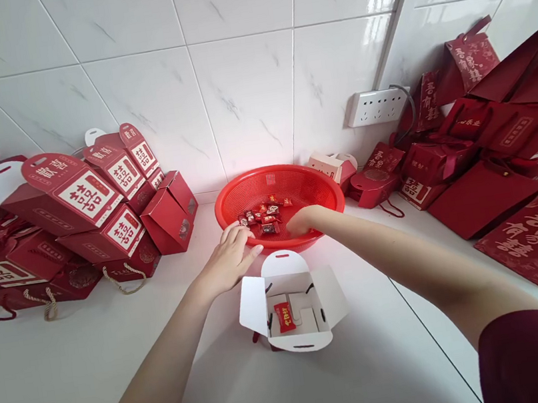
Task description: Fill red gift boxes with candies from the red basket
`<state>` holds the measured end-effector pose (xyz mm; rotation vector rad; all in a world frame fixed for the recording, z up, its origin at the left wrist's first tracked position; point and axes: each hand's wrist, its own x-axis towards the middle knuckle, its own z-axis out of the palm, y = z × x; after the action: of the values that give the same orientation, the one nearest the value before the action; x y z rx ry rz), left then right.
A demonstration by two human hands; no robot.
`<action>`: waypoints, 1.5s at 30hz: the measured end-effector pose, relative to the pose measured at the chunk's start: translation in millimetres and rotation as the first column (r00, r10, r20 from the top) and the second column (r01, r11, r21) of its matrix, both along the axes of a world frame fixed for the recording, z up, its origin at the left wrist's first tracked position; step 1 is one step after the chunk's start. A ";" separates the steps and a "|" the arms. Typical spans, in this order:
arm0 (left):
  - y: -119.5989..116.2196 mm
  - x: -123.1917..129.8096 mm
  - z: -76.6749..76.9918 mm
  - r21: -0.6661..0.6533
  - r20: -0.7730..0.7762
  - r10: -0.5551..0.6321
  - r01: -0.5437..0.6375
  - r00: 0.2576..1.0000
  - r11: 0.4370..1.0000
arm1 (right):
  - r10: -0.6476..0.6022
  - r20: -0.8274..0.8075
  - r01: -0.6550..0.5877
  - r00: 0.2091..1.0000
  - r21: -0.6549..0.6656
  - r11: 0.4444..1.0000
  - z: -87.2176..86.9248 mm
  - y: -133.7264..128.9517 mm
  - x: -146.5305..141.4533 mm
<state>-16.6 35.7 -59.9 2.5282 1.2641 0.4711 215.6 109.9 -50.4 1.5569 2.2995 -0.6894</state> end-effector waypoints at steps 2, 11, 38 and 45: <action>-0.2 0.0 0.2 0.001 0.004 0.000 0.000 1.000 1.000 | 0.056 -0.025 -0.059 0.998 -0.132 0.990 7.3 -2.3 3.8; 0.4 1.7 1.7 0.018 -0.006 0.003 -0.003 1.000 1.000 | 0.207 -0.517 -0.287 0.831 -0.079 0.955 46.2 -34.7 32.0; -84.3 40.5 108.1 -0.450 0.473 0.036 0.207 0.880 0.869 | 0.684 -0.617 0.171 0.388 0.778 0.605 55.8 -176.9 35.2; -90.3 45.5 89.9 -0.292 0.408 0.138 -0.015 0.902 0.956 | 0.589 -0.564 0.008 0.579 0.726 0.687 49.4 -176.0 36.7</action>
<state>28.9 -54.6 30.0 2.0007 1.1667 0.7537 252.3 -66.2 -1.0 1.0328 3.7294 -0.4902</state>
